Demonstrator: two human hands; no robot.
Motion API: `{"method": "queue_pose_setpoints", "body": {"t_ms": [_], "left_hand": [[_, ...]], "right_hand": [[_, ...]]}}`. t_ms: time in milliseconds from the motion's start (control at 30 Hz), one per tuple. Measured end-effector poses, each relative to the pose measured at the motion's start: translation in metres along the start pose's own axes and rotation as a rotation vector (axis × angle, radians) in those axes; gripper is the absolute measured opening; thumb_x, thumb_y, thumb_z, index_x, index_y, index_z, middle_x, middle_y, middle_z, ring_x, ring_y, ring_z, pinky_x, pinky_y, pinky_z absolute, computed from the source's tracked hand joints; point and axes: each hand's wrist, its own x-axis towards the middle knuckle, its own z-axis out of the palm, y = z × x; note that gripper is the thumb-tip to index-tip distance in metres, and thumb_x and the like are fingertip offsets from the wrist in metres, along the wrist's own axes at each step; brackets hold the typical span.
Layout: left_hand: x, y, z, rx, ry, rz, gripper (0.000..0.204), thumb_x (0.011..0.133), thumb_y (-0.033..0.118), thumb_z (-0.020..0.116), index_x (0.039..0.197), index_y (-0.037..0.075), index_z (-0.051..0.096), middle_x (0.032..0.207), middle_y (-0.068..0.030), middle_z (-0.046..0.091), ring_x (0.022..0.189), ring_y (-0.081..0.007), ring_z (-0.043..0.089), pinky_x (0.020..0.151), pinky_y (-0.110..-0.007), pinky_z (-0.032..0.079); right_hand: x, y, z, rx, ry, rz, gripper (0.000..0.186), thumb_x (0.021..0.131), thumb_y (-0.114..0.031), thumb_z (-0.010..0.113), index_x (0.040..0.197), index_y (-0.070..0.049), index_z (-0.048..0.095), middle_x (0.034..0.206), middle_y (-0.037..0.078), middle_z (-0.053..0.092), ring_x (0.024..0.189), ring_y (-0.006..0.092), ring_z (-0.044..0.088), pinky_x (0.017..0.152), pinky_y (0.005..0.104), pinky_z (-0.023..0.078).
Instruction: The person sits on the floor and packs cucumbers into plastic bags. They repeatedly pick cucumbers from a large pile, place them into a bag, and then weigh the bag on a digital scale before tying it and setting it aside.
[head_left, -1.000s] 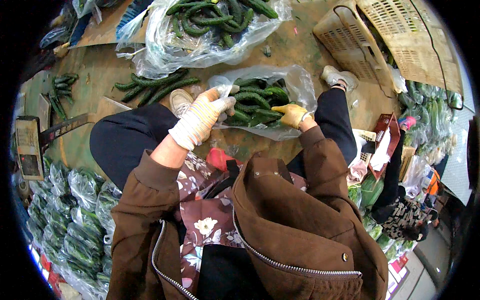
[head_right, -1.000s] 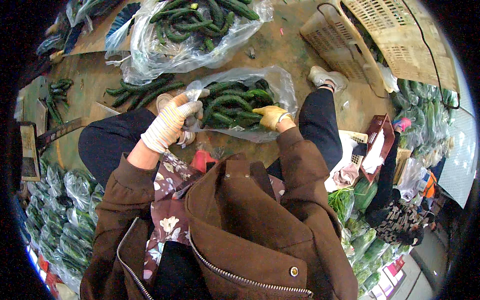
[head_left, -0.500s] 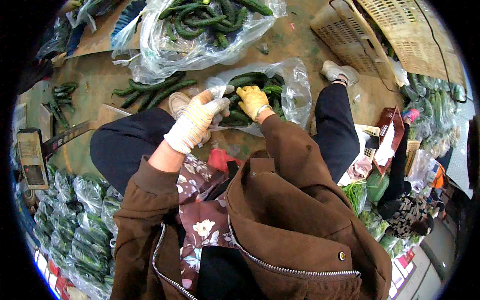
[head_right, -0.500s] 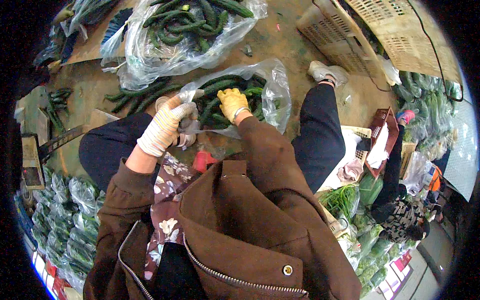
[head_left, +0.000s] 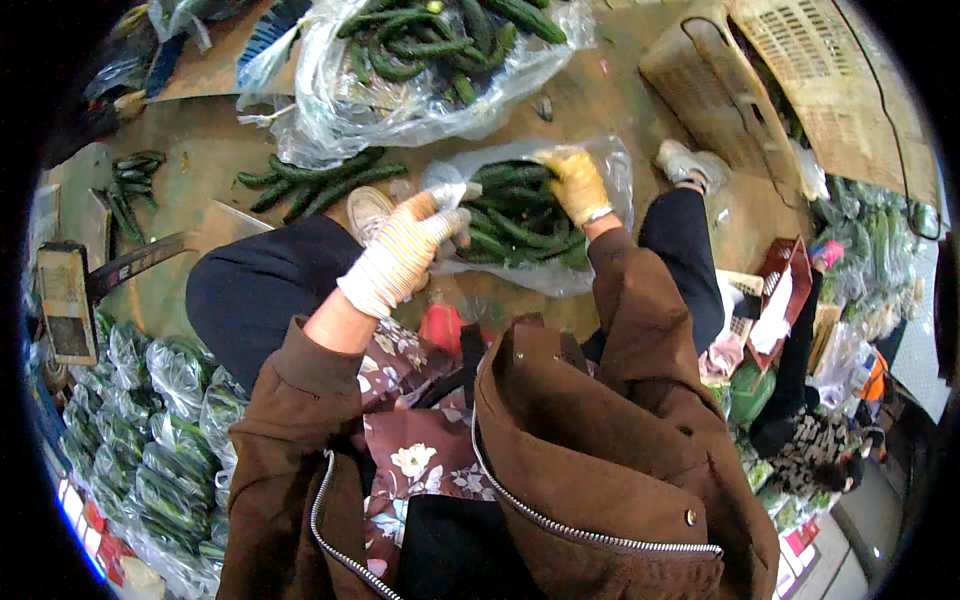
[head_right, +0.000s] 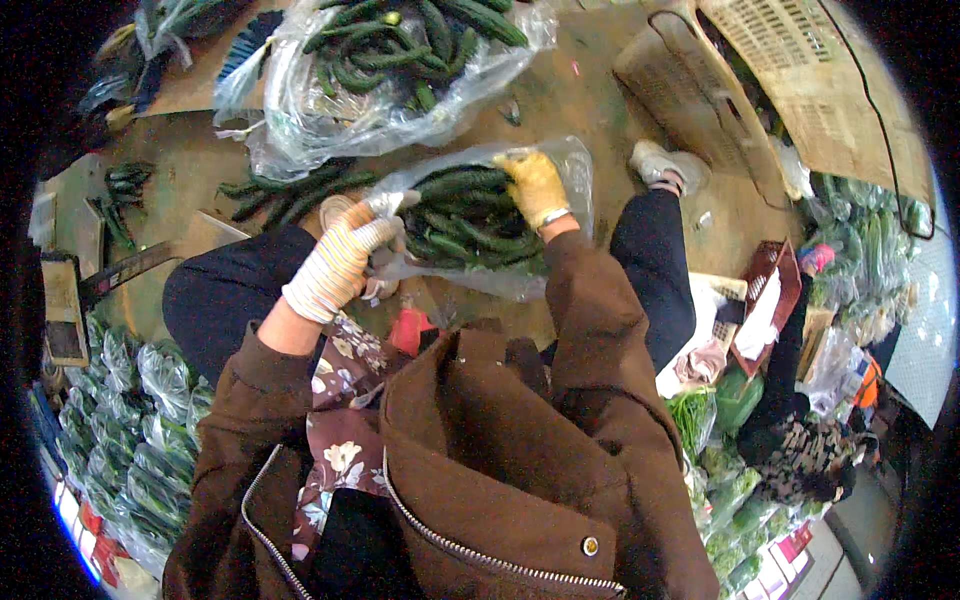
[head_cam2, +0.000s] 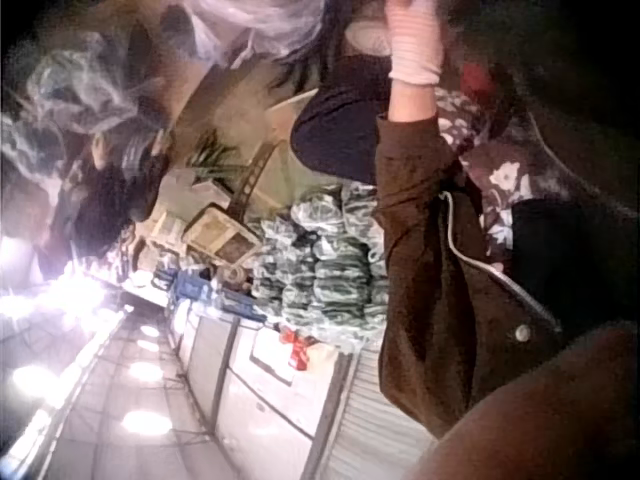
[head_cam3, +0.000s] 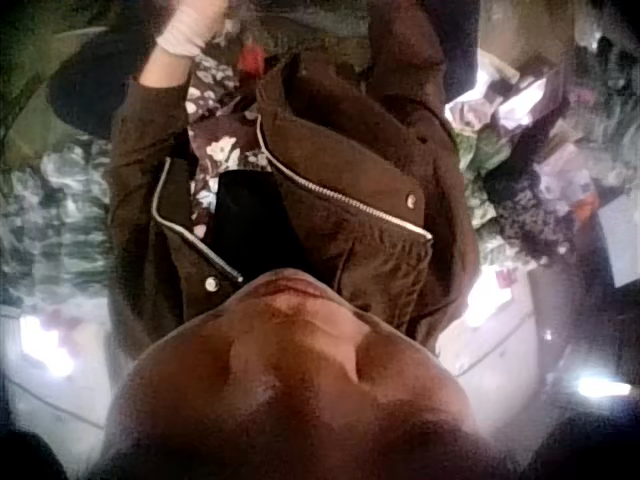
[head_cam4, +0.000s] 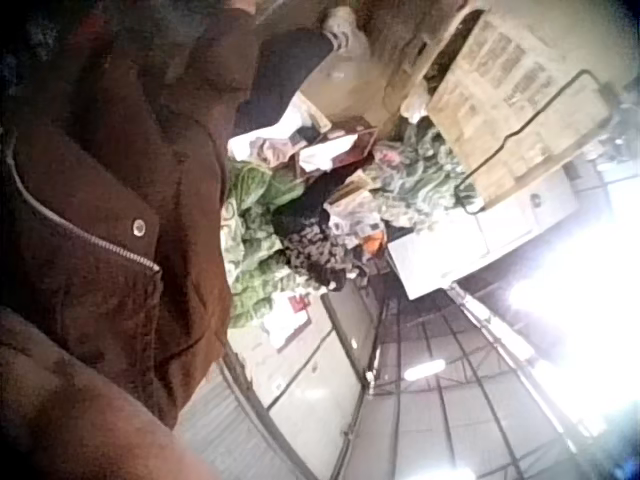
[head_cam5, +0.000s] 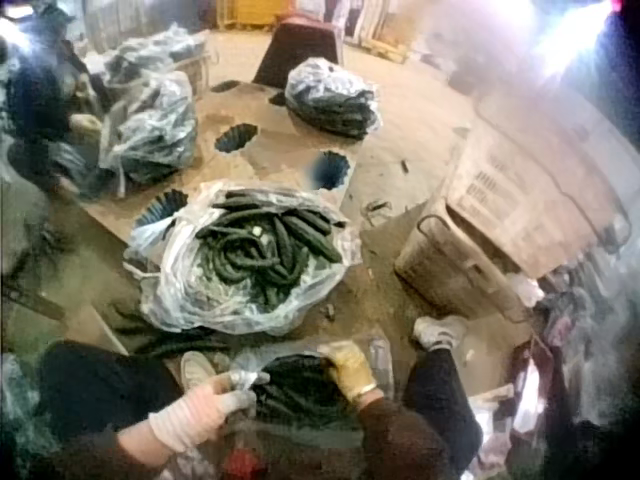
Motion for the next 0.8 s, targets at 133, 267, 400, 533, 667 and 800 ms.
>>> {"method": "queue_pose_setpoints", "body": {"t_ms": [133, 267, 400, 533, 667, 800], "left_hand": [[0.005, -0.001, 0.0, 0.091, -0.01, -0.046, 0.04, 0.088, 0.015, 0.051, 0.128, 0.013, 0.049, 0.075, -0.003, 0.057, 0.044, -0.0073, 0.047, 0.035, -0.02, 0.033], [0.006, -0.011, -0.002, 0.095, -0.012, 0.016, 0.039, 0.086, 0.017, 0.053, 0.124, 0.011, 0.054, 0.074, 0.0012, 0.057, 0.053, -0.0051, 0.048, 0.045, -0.017, 0.036], [-0.003, -0.006, 0.008, 0.129, -0.045, 0.068, 0.035, 0.087, 0.016, 0.054, 0.12, 0.006, 0.055, 0.075, 0.0029, 0.055, 0.071, -0.0065, 0.051, 0.064, -0.021, 0.042], [0.008, -0.021, -0.001, 0.151, -0.069, 0.064, 0.03, 0.087, 0.013, 0.055, 0.115, 0.004, 0.058, 0.079, 0.0033, 0.056, 0.071, -0.0065, 0.05, 0.065, -0.022, 0.043], [0.015, -0.034, -0.004, 0.146, -0.049, 0.059, 0.026, 0.084, 0.012, 0.057, 0.105, -0.003, 0.058, 0.082, -0.006, 0.062, 0.074, -0.0128, 0.053, 0.07, -0.029, 0.046], [0.022, -0.042, -0.007, 0.232, -0.089, 0.094, 0.028, 0.084, 0.011, 0.057, 0.108, -0.002, 0.057, 0.093, -0.008, 0.063, 0.086, -0.0132, 0.054, 0.079, -0.03, 0.045]], "right_hand": [[-0.001, -0.002, 0.021, -0.17, -0.303, -0.023, 0.042, 0.07, -0.019, 0.069, 0.111, -0.024, 0.062, 0.104, 0.011, 0.062, 0.105, 0.032, 0.053, 0.089, 0.044, 0.043], [0.031, -0.052, -0.003, -0.359, -0.607, 0.243, 0.043, 0.075, -0.033, 0.065, 0.116, -0.022, 0.059, 0.113, 0.013, 0.059, 0.113, 0.0329, 0.05, 0.092, 0.0443, 0.041], [0.065, -0.059, -0.036, 0.144, -0.988, 0.118, 0.043, 0.079, -0.037, 0.064, 0.114, -0.011, 0.062, 0.106, 0.015, 0.064, 0.102, 0.027, 0.059, 0.09, 0.0368, 0.044], [0.149, -0.095, -0.082, 0.866, -0.723, 0.219, 0.03, 0.082, -0.033, 0.06, 0.1, -0.012, 0.069, 0.095, 0.014, 0.068, 0.093, 0.0188, 0.062, 0.085, 0.0341, 0.047], [0.237, -0.099, -0.007, 0.006, -0.209, 0.028, 0.046, 0.08, -0.032, 0.061, 0.123, -0.015, 0.053, 0.109, 0.015, 0.062, 0.104, 0.0331, 0.057, 0.089, 0.0419, 0.045], [0.271, -0.101, 0.049, -0.4, -0.307, 0.233, 0.058, 0.08, -0.029, 0.061, 0.134, -0.02, 0.04, 0.108, 0.016, 0.06, 0.1, 0.0338, 0.059, 0.081, 0.0473, 0.049]]}}
